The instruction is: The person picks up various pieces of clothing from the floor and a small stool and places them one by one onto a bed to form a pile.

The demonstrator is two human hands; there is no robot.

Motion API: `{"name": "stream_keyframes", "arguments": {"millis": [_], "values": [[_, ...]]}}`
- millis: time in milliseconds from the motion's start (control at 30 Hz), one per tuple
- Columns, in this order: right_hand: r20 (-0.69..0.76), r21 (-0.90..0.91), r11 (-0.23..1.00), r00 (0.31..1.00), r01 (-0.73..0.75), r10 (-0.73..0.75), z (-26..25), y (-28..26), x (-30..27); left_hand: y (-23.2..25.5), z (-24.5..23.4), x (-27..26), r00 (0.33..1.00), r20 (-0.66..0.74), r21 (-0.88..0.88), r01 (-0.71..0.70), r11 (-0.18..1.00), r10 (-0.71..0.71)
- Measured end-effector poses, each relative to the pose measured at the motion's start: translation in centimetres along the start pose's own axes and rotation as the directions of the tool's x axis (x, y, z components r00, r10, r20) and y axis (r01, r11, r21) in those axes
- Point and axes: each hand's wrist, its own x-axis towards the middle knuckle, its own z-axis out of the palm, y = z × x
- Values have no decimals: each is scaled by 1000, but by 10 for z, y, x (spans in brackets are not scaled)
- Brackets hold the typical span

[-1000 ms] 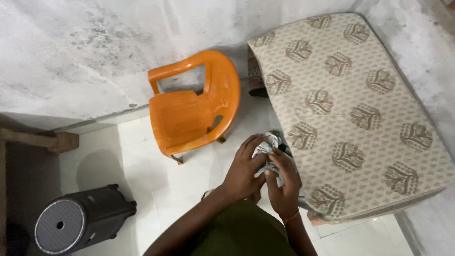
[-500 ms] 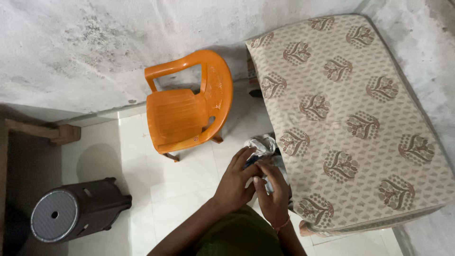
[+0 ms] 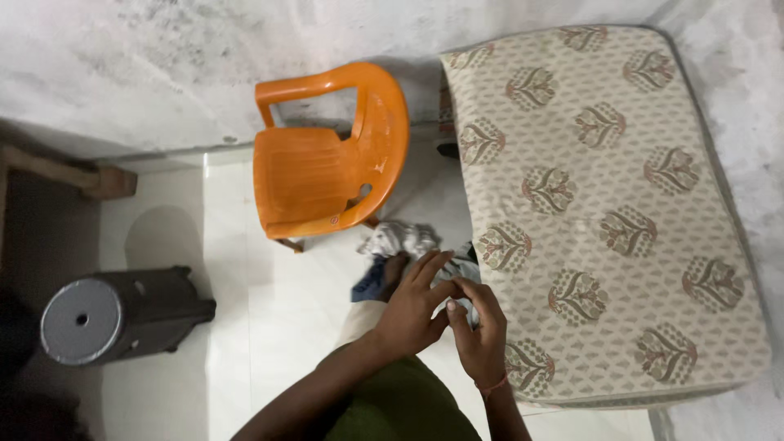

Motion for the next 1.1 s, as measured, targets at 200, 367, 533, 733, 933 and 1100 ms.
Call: {"name": "stream_keyframes", "arguments": {"millis": [200, 367, 533, 733, 933, 1100], "values": [[81, 39, 998, 996, 39, -42, 2, 3, 6, 4, -4, -5, 997, 4, 47, 82, 996, -82], [192, 68, 991, 973, 117, -128, 21, -6, 18, 2, -19, -22, 980, -127, 70, 160, 985, -150], [385, 55, 976, 898, 210, -215, 52, -20, 31, -3, -40, -56, 925, -282, 88, 291, 953, -256], [536, 103, 962, 800, 253, -268, 96, -45, 25, -7, -63, -103, 839, -425, 54, 399, 916, -340], [599, 94, 955, 751, 280, -279, 136, -59, -3, -8, -82, -148, 779, -508, 59, 457, 888, -367], [628, 54, 956, 735, 288, -256, 155, -67, -28, -12, -93, -180, 758, -536, 11, 445, 895, -371]]}}
